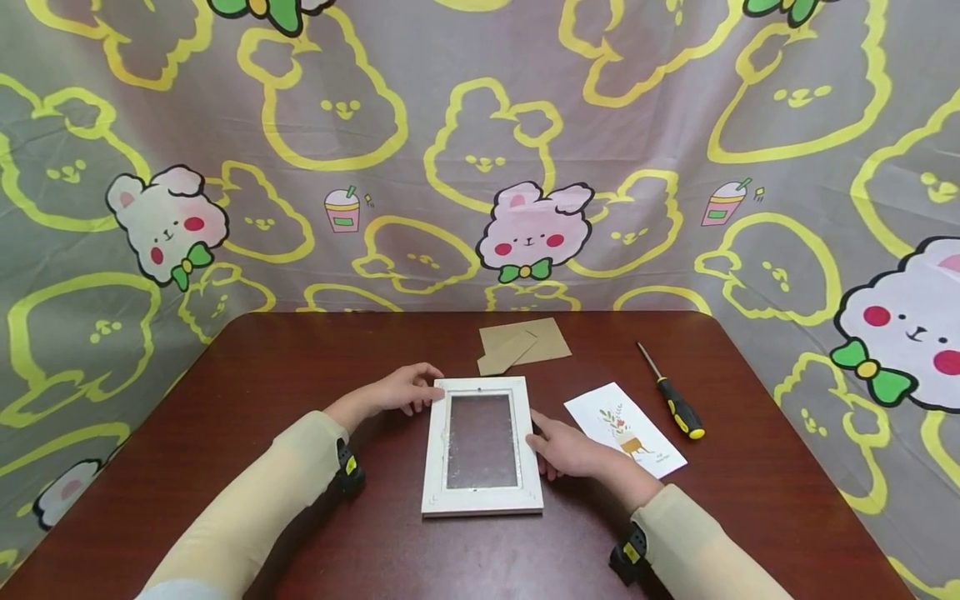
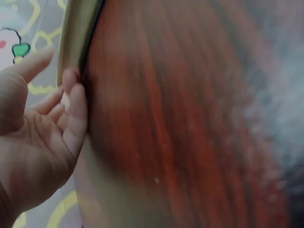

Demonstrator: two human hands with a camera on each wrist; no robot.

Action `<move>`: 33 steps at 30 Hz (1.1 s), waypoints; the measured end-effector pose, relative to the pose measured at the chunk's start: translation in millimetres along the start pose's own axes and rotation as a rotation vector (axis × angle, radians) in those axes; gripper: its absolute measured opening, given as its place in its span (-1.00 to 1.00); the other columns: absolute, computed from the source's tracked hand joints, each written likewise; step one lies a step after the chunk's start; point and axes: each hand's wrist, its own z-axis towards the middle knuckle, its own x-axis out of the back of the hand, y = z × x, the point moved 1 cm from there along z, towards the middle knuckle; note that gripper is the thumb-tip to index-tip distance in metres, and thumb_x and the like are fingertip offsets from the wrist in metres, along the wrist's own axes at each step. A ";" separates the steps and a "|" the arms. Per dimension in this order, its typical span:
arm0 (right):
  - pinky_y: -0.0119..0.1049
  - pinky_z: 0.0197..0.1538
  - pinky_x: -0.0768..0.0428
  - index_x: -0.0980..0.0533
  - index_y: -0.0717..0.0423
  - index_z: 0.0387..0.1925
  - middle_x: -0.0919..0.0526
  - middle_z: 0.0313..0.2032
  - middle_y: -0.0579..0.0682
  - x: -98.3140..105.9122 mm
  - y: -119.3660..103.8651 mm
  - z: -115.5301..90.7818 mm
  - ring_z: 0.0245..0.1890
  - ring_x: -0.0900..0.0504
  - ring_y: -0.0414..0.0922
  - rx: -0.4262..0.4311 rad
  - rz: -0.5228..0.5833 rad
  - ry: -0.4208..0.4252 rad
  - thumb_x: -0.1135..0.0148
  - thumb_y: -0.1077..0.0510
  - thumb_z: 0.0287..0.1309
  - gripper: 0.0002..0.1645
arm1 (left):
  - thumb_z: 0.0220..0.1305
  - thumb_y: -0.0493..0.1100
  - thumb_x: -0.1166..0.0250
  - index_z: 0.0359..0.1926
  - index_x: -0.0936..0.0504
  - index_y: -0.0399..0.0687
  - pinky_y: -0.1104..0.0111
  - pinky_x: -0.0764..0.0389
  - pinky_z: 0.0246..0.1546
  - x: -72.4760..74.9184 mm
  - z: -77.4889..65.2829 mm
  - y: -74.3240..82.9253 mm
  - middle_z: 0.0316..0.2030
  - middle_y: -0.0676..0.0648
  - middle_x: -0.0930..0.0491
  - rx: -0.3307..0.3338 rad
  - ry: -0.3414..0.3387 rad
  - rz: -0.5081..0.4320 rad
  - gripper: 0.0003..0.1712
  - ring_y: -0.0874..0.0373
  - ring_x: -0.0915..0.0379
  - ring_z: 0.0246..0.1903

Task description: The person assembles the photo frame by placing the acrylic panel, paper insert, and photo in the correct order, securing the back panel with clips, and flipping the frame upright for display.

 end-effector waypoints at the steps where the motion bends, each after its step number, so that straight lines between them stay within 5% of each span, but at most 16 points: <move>1: -0.21 -0.60 -0.46 0.05 0.52 0.40 -0.46 -0.68 -0.01 -0.2 -0.1 0.0 -0.73 -0.46 -0.09 0.002 0.000 0.001 0.10 0.24 0.47 -0.34 | 0.31 -0.16 -0.30 0.13 -0.45 -0.23 0.36 -0.50 -0.55 0.7 1.5 -1.9 -0.51 -0.06 -0.51 0.008 -0.009 -0.026 -0.56 0.16 -0.42 -0.58; 6: -0.20 -0.60 -0.47 0.05 0.54 0.39 -0.46 -0.68 -0.01 1.1 1.2 -0.8 -0.73 -0.46 -0.09 0.009 -0.003 -0.002 0.11 0.25 0.47 -0.34 | 0.30 -0.20 -0.31 0.12 -0.52 -0.21 0.37 -0.53 -0.52 1.3 6.7 -6.0 -0.50 -0.06 -0.51 0.040 -0.038 -0.106 -0.61 0.17 -0.46 -0.58; 17: -0.19 -0.55 -0.50 0.13 0.50 0.42 -0.56 -0.57 0.02 10.7 0.4 -2.1 -0.61 -0.55 -0.04 -0.042 0.057 -0.069 -0.01 0.10 0.44 -0.18 | 0.31 -0.20 -0.30 0.10 -0.56 -0.20 0.37 -0.53 -0.51 0.3 4.7 -5.1 -0.51 -0.05 -0.51 0.062 -0.015 -0.092 -0.63 0.17 -0.45 -0.56; 25: -0.16 -0.51 -0.51 0.11 0.49 0.41 -0.58 -0.46 0.06 38.5 -0.7 -18.6 -0.52 -0.57 -0.01 -0.051 0.071 -0.029 0.00 0.15 0.45 -0.22 | 0.32 -0.19 -0.29 0.10 -0.55 -0.20 0.36 -0.54 -0.48 2.3 1.7 -5.4 -0.50 -0.04 -0.52 0.068 -0.021 -0.088 -0.64 0.16 -0.47 -0.53; 33: -0.09 -0.30 -0.56 -0.16 0.47 0.33 -0.47 -0.06 0.29 74.2 10.5 -50.0 -0.17 -0.53 0.17 -0.129 -0.178 0.146 -0.10 0.05 0.39 -0.29 | 0.33 -0.18 -0.29 0.10 -0.55 -0.20 0.35 -0.55 -0.46 1.5 -0.9 -1.7 -0.47 -0.06 -0.52 0.056 -0.031 -0.082 -0.64 0.15 -0.47 -0.52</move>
